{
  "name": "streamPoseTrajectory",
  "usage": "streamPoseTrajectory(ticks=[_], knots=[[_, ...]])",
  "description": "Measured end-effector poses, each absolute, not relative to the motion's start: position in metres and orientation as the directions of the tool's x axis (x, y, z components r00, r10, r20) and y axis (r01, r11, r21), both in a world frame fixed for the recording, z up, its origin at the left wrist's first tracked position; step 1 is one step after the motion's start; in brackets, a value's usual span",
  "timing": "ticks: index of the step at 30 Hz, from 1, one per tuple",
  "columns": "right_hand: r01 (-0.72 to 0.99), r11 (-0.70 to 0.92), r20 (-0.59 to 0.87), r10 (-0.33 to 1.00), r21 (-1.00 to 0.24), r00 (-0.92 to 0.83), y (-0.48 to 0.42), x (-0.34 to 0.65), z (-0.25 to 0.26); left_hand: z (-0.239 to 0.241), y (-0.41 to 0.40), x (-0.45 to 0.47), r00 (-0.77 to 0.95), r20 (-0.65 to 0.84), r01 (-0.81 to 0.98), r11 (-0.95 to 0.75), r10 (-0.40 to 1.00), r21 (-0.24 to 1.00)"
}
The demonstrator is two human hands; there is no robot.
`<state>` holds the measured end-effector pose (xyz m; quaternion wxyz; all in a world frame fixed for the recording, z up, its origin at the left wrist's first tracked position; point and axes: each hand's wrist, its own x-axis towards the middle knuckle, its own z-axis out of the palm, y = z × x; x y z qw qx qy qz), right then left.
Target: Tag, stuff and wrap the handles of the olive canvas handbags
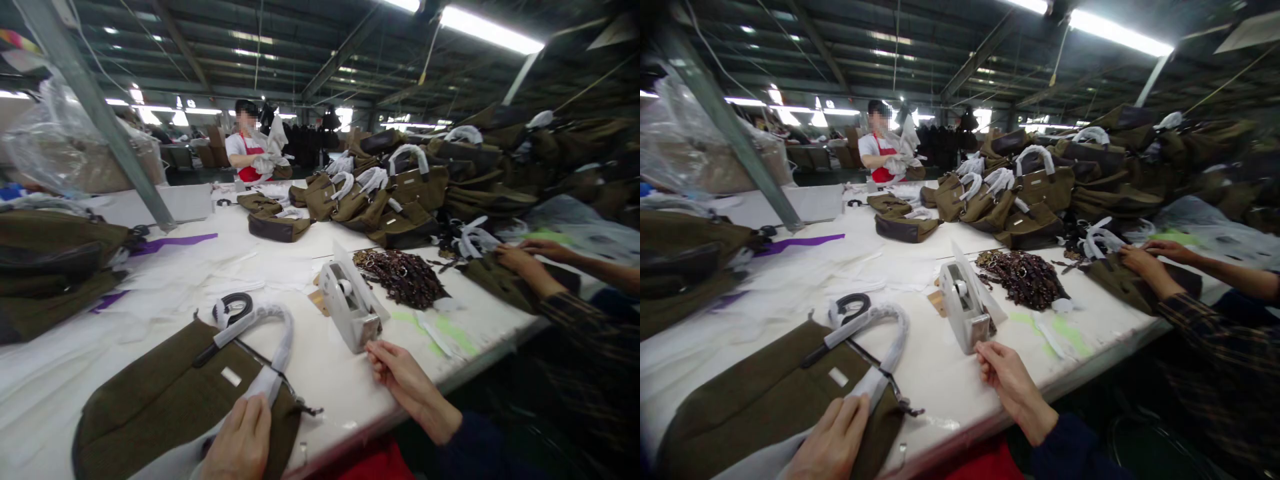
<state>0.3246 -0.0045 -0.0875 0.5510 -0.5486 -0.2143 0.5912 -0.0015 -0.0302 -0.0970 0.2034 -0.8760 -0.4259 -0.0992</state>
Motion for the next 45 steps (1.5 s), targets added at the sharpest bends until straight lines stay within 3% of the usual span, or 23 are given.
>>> streamPoseTrajectory(ticks=[4, 10, 15, 18, 29, 34, 42, 45], knots=[[-0.408, -0.346, -0.397, 0.917, -0.845, 0.043, -0.009, 0.301, -0.059, -0.089, -0.037, 0.010, 0.521, 0.336, 0.853, -0.467, 0.785, -0.232], [-0.169, -0.368, -0.290, 0.886, -0.914, -0.362, 0.017, 0.210, -0.022, -0.089, -0.035, 0.013, 0.515, 0.327, 0.857, -0.469, 0.792, -0.211], [0.155, -0.363, -0.394, 0.843, -0.919, -0.367, 0.038, 0.173, -0.044, -0.097, -0.033, 0.017, 0.473, 0.355, 0.878, -0.462, 0.806, -0.122], [0.241, -0.342, -0.409, 0.848, -0.908, -0.336, 0.039, 0.174, -0.055, -0.101, -0.032, 0.019, 0.454, 0.393, 0.888, -0.444, 0.800, -0.120], [0.139, -0.291, -0.323, 0.866, -0.947, -0.382, 0.040, 0.185, -0.043, -0.098, -0.033, 0.017, 0.459, 0.414, 0.886, -0.438, 0.786, -0.152], [0.072, -0.318, -0.303, 0.774, -0.945, -0.556, 0.039, 0.195, -0.042, -0.089, -0.034, 0.017, 0.458, 0.409, 0.883, -0.457, 0.789, -0.108], [-0.103, -0.370, -0.264, 0.806, -0.923, -0.529, 0.046, 0.181, -0.039, -0.090, -0.034, 0.017, 0.449, 0.436, 0.884, -0.458, 0.780, -0.090], [-0.079, -0.417, -0.299, 0.759, -0.906, -0.578, 0.047, 0.176, -0.039, -0.089, -0.034, 0.018, 0.442, 0.420, 0.887, -0.456, 0.793, -0.071]])
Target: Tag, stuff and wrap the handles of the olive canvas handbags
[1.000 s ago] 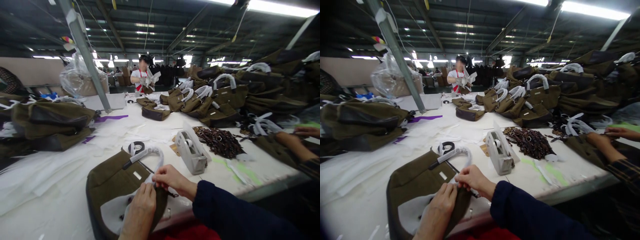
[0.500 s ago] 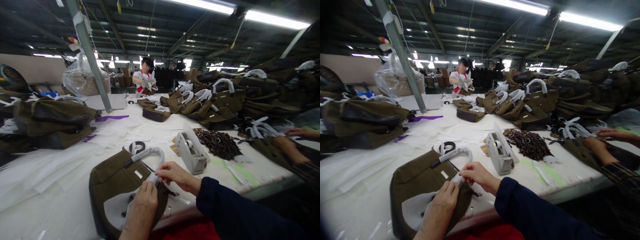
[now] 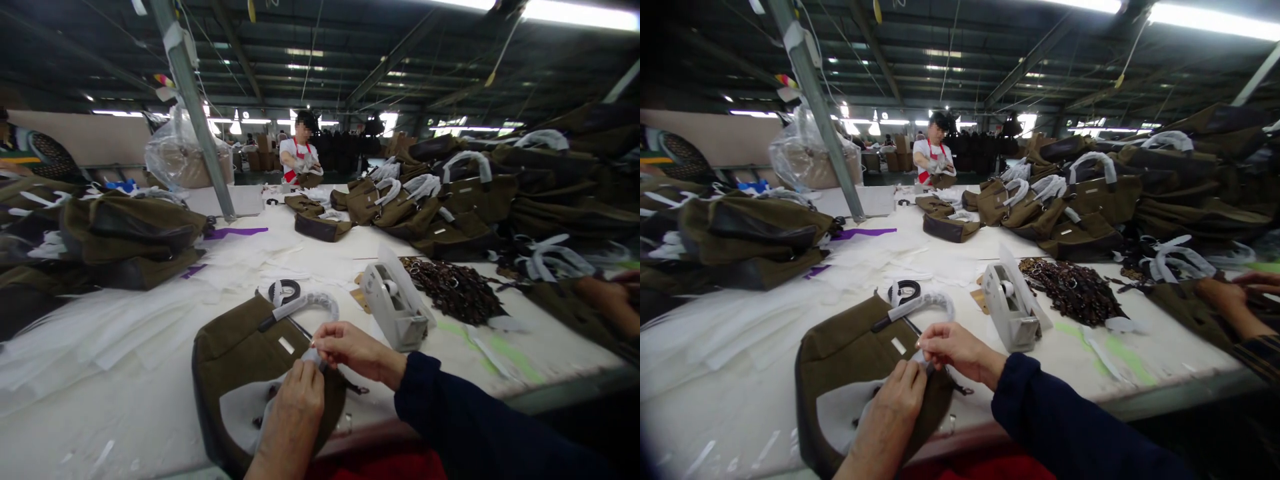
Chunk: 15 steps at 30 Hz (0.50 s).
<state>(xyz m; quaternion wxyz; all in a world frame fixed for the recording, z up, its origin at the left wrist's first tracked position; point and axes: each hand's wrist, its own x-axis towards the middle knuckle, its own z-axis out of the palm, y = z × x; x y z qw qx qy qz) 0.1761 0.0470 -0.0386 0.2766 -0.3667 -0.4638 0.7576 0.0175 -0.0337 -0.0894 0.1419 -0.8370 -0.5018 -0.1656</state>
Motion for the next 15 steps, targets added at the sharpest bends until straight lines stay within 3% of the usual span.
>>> streamPoseTrajectory(ticks=[3, 10, 15], knots=[[-0.014, -0.397, -0.303, 0.722, -0.918, -0.623, 0.0470, 0.1780, -0.0396, -0.0888, -0.0346, 0.0192, 0.426, 0.398, 0.895, -0.443, 0.812, -0.053], [0.259, -0.179, -0.308, 0.707, -0.949, -0.637, 0.0515, 0.1843, -0.0399, -0.0878, -0.0347, 0.0196, 0.448, 0.395, 0.888, -0.450, 0.802, -0.094], [0.237, -0.148, -0.270, 0.707, -0.960, -0.653, 0.0526, 0.1841, -0.0417, -0.0874, -0.0352, 0.0190, 0.450, 0.401, 0.886, -0.456, 0.798, -0.087]])
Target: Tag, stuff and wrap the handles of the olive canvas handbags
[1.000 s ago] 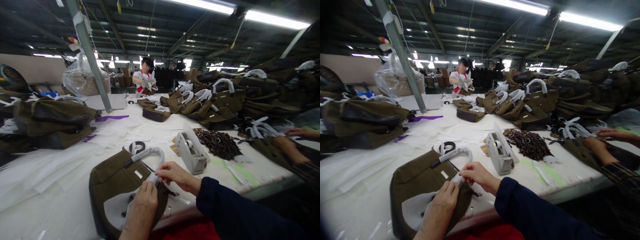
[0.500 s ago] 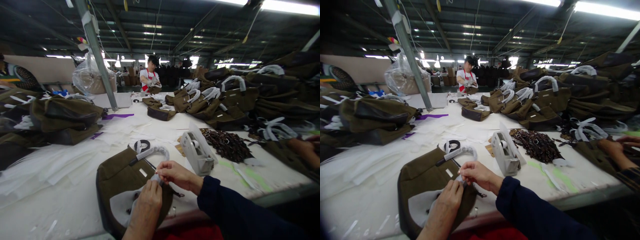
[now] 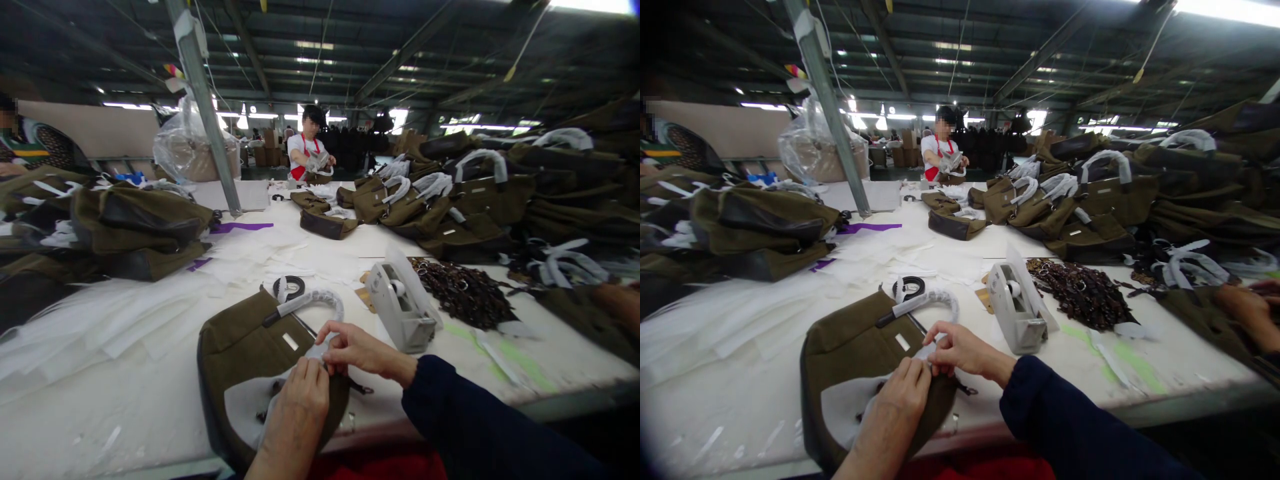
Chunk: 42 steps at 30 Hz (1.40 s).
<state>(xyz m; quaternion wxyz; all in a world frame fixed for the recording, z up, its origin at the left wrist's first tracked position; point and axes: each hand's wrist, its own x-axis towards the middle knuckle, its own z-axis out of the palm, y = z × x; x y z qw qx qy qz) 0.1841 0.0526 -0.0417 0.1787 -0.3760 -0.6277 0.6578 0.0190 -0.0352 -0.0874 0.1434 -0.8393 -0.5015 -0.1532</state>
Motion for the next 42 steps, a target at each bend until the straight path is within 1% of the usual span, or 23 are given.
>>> streamPoseTrajectory(ticks=[3, 7, 12, 20, 25, 30, 34, 39, 42], knots=[[0.209, -0.161, -0.262, 0.682, -0.965, -0.682, 0.052, 0.188, -0.038, -0.089, -0.036, 0.020, 0.430, 0.397, 0.897, -0.432, 0.811, -0.088], [0.192, -0.174, -0.259, 0.607, -0.966, -0.751, 0.052, 0.199, -0.029, -0.090, -0.035, 0.020, 0.425, 0.389, 0.901, -0.422, 0.817, -0.099], [0.230, -0.178, -0.290, 0.517, -0.957, -0.806, 0.056, 0.214, -0.022, -0.088, -0.035, 0.017, 0.458, 0.388, 0.885, -0.454, 0.800, -0.108], [0.309, -0.057, -0.298, 0.474, -0.949, -0.828, 0.069, 0.223, -0.036, -0.080, -0.037, 0.016, 0.450, 0.306, 0.891, -0.446, 0.839, -0.087], [0.322, 0.017, -0.277, 0.470, -0.947, -0.838, 0.072, 0.219, -0.046, -0.079, -0.036, 0.015, 0.466, 0.277, 0.884, -0.456, 0.841, -0.103], [0.284, 0.087, -0.214, 0.461, -0.955, -0.861, 0.077, 0.220, -0.057, -0.085, -0.036, 0.010, 0.501, 0.312, 0.865, -0.472, 0.807, -0.168], [0.276, 0.132, -0.187, 0.460, -0.952, -0.868, 0.082, 0.222, -0.062, -0.091, -0.035, 0.008, 0.504, 0.316, 0.863, -0.481, 0.803, -0.154], [0.270, 0.128, -0.184, 0.458, -0.954, -0.870, 0.087, 0.223, -0.067, -0.098, -0.031, 0.013, 0.442, 0.472, 0.892, -0.426, 0.762, -0.148], [0.260, 0.140, -0.171, 0.455, -0.956, -0.874, 0.089, 0.224, -0.069, -0.097, -0.031, 0.015, 0.393, 0.506, 0.911, -0.398, 0.768, -0.103]])
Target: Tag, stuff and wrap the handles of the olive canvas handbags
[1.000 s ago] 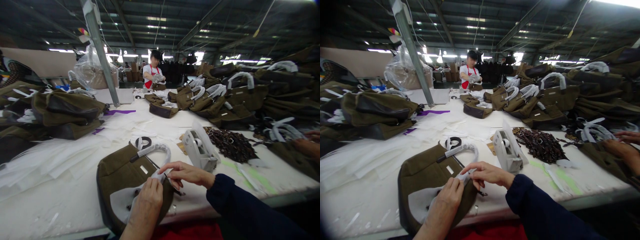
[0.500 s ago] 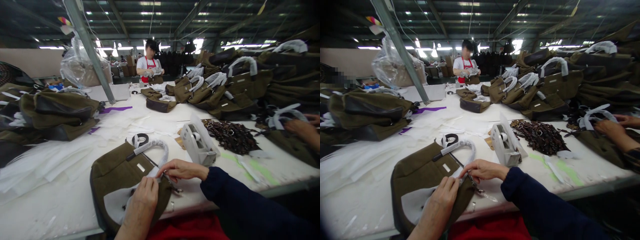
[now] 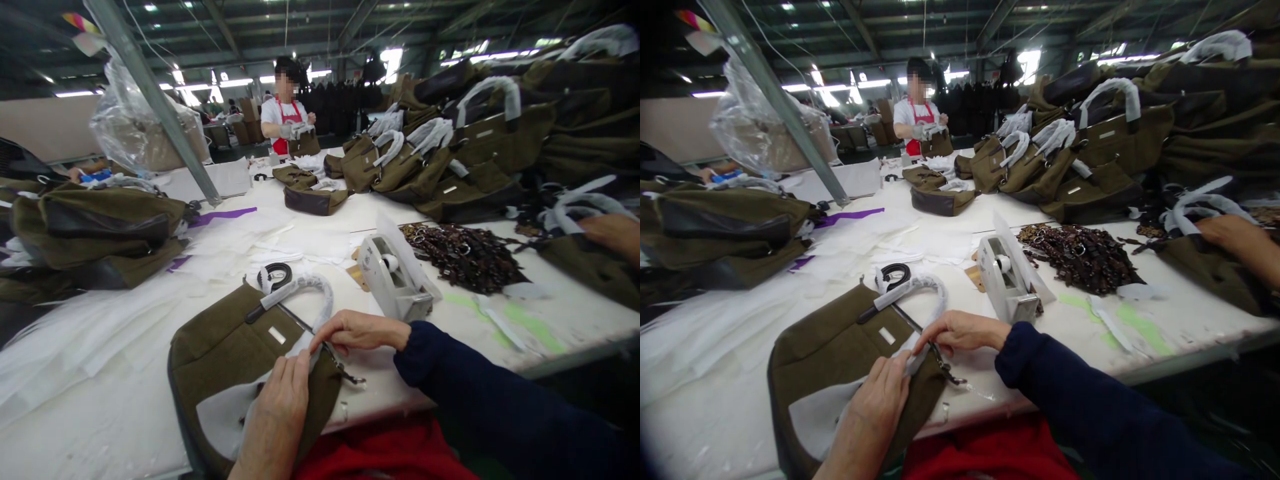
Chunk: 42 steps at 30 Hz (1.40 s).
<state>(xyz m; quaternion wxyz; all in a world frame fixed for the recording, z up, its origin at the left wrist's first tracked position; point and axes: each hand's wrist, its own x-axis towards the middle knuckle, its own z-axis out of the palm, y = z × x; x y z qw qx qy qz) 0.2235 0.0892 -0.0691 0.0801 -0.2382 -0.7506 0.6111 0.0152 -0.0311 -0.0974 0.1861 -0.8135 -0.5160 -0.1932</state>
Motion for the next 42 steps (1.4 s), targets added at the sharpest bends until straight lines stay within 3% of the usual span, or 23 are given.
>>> streamPoseTrajectory(ticks=[7, 15, 30, 33, 37, 40, 42], knots=[[0.256, 0.147, -0.164, 0.456, -0.956, -0.875, 0.092, 0.223, -0.071, -0.085, -0.035, 0.015, 0.275, 0.443, 0.930, -0.353, 0.853, 0.104], [0.253, 0.159, -0.149, 0.479, -0.954, -0.865, 0.092, 0.224, -0.073, -0.087, -0.033, 0.012, 0.435, 0.412, 0.892, -0.446, 0.800, -0.076], [0.239, 0.440, -0.029, 0.433, -0.866, -0.901, 0.095, 0.228, -0.071, -0.094, -0.038, 0.004, 0.528, 0.327, 0.837, -0.545, 0.784, -0.045], [0.278, 0.635, 0.041, 0.439, -0.721, -0.897, 0.092, 0.228, -0.068, -0.094, -0.038, 0.004, 0.542, 0.302, 0.832, -0.552, 0.784, -0.056], [0.363, 0.868, 0.133, 0.426, -0.338, -0.895, 0.085, 0.227, -0.059, -0.093, -0.038, 0.005, 0.522, 0.305, 0.844, -0.533, 0.796, -0.055], [0.327, 0.943, 0.207, 0.333, -0.062, -0.920, 0.082, 0.224, -0.046, -0.093, -0.037, 0.006, 0.526, 0.299, 0.843, -0.534, 0.796, -0.064], [0.291, 0.955, 0.258, 0.269, 0.051, -0.928, 0.083, 0.221, -0.038, -0.093, -0.035, 0.006, 0.534, 0.314, 0.840, -0.536, 0.785, -0.087]])
